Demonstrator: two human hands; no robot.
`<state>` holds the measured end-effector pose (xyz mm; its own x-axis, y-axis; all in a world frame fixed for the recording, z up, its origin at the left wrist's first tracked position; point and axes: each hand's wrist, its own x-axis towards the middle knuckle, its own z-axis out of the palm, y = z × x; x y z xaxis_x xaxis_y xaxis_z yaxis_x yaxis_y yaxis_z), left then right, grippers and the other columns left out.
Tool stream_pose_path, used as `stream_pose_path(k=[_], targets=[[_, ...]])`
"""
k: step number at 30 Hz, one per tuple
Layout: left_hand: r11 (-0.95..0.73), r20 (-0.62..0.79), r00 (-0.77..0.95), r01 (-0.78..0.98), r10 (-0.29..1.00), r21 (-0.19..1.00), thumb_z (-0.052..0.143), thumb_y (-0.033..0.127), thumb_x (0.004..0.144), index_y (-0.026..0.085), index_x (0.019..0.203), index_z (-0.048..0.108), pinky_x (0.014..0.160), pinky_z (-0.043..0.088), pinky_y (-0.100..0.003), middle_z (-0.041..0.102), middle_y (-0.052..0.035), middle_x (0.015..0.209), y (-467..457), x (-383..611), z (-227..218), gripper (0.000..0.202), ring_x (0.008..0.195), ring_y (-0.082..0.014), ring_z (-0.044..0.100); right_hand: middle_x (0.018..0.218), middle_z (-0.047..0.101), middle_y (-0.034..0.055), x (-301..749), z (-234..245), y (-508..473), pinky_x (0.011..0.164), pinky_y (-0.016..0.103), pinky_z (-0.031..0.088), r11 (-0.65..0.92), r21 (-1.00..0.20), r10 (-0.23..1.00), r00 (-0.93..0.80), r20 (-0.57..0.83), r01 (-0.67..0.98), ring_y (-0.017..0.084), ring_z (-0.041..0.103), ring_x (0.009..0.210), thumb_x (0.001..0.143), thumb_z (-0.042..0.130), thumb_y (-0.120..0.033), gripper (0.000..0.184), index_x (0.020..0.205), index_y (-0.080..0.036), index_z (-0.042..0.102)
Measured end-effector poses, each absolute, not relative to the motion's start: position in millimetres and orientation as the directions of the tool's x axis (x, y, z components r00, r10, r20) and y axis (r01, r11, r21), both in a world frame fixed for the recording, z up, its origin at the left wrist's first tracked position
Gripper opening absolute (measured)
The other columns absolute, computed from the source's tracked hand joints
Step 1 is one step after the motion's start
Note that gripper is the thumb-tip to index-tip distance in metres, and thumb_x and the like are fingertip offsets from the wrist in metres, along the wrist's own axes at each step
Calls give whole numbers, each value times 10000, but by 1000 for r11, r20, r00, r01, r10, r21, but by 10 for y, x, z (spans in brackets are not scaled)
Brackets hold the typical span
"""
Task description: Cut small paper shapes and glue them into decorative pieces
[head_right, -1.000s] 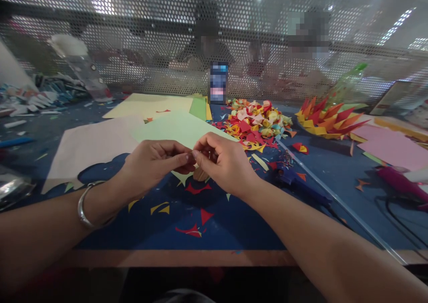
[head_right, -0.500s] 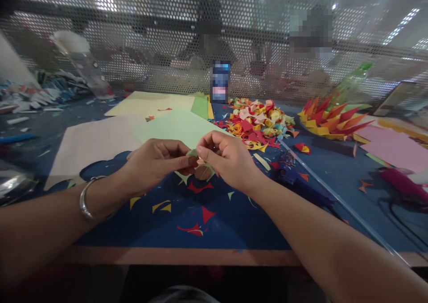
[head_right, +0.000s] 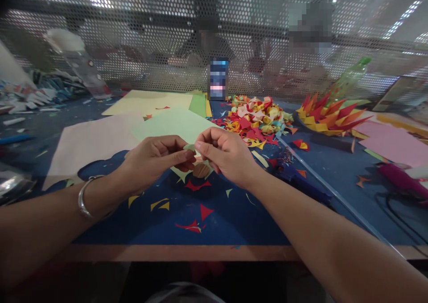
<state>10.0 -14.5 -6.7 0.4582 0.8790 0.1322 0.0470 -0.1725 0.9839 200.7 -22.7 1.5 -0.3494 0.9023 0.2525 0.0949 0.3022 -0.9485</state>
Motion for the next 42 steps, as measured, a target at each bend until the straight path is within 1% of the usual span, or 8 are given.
stream_pose_path(k=[7,17,24,28,31,34,37,42], targets=[[-153,105,464,68,880,986,680,344,831,150,820,689,726,558,-264,735,-37,767,-132,83,-63,195,732,-149,698,623,524,-52,2024,0,-216,369,184,300,362,-902,908,-308,285,234,39,429,403,892,628,-347,199,841,-163,572],[-140,103,432,55,896,989,659,338,844,154,825,701,686,528,-236,702,-14,731,-116,96,-91,190,696,-121,669,642,541,-46,1976,2,-218,369,180,307,351,-917,912,-290,289,190,32,425,398,900,617,-320,175,851,-159,571],[-268,170,398,205,902,941,642,249,810,174,946,649,757,515,-279,711,-39,916,5,58,-159,155,831,-156,668,644,557,-43,2022,-20,-178,363,181,309,358,-917,923,-216,319,177,30,425,389,902,612,-309,158,850,-166,569],[-395,147,491,454,859,799,651,308,786,205,954,653,675,495,-293,702,-41,879,-20,63,-170,197,786,-184,652,627,552,-46,2058,-27,-144,343,180,296,352,-917,931,-171,323,187,32,422,377,889,624,-307,154,841,-171,569],[-447,151,506,536,849,717,690,381,748,210,1006,661,686,489,-315,689,-64,950,-67,100,-144,310,819,-206,635,615,545,-51,2063,-30,-128,348,181,304,354,-915,931,-166,325,194,33,420,377,888,621,-303,149,837,-174,568],[-443,200,479,471,855,763,661,339,776,194,1030,637,732,497,-319,683,-71,990,-48,116,-141,293,837,-192,632,621,542,-50,2055,-39,-119,357,183,308,347,-915,931,-189,311,206,33,418,382,893,612,-309,157,838,-169,568],[-366,229,439,258,869,894,663,318,796,167,1085,602,779,506,-310,689,-69,983,13,111,-162,331,852,-169,646,634,538,-48,2049,-43,-124,369,188,307,359,-902,925,-219,310,238,33,422,392,898,609,-331,178,847,-166,565],[-110,104,403,-9,909,994,703,289,777,134,941,641,776,515,-287,670,-18,837,17,144,-152,234,756,-119,639,653,541,-37,2030,-35,-163,420,201,332,427,-842,898,-265,351,331,53,441,456,886,620,-362,204,852,-166,576]])
